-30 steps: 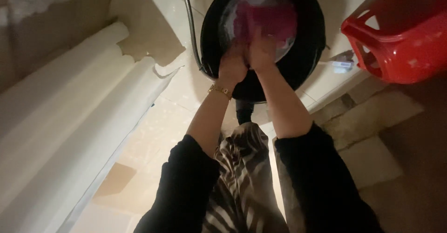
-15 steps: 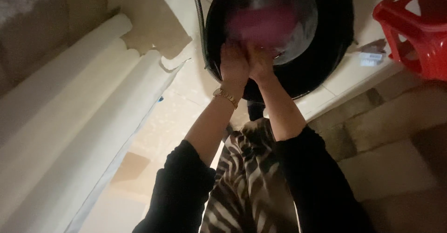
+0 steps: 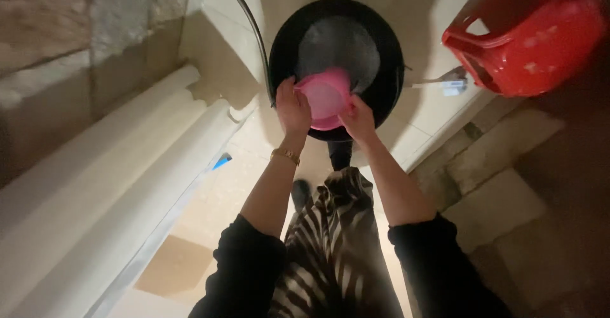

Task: Cleaning the bathroom by scooping water from a bucket to rinse the floor and toilet, and scrubbing with a brush.

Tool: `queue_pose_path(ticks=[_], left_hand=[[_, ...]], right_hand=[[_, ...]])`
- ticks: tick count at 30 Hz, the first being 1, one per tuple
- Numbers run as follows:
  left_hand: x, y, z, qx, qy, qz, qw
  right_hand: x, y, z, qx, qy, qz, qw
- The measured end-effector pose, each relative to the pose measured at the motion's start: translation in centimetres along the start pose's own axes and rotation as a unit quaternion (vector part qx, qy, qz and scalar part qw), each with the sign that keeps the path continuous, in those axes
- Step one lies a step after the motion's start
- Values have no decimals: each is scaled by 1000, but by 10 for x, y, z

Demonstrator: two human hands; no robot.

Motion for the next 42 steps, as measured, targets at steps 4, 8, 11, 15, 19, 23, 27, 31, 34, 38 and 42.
queue_pose_path(ticks=[4, 8, 11, 15, 19, 23, 27, 31, 34, 38, 42], left_hand=[[-7, -27, 41, -13, 20, 81, 996], [-29, -35, 70, -55, 40, 141, 988], [-46, -48, 101, -51, 69, 190, 978], [-59, -58, 131, -46, 82, 130, 987], [-61, -99, 183, -81, 102, 73, 989], [-78, -119, 222, -112, 136, 19, 984], [-110, -137, 258, -122, 203, 21, 971], [-147, -169, 294, -125, 244, -34, 961], [-183, -181, 311, -127, 271, -41, 953], [-243, -197, 337, -204, 250, -118, 939], [-300, -205, 336, -151, 353, -121, 915]], right_hand=[[-27, -12, 19, 66, -86, 46, 993], [-65, -3, 37, 214, -144, -34, 966], [-116, 97, 69, 247, -213, -80, 942], [-161, 89, 61, 277, -262, -192, 904], [-206, 97, 54, 263, -292, -191, 899], [-272, 143, 60, 277, -315, -204, 885], [-335, 165, 65, 298, -376, -188, 857], [-395, 166, 67, 395, -386, -136, 823], [-447, 162, 69, 425, -398, -124, 803], [-522, 159, 70, 458, -422, -68, 779], [-586, 115, 57, 470, -445, -47, 761]])
Point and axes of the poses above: each hand's wrist, its own x-axis towards the middle knuckle, its own z-axis out of the back of the hand, y = z × x, the point moved 3 cm from there along x, towards the middle knuckle, and after that the axes turned 7 degrees about -y, right-handed, at the moved point
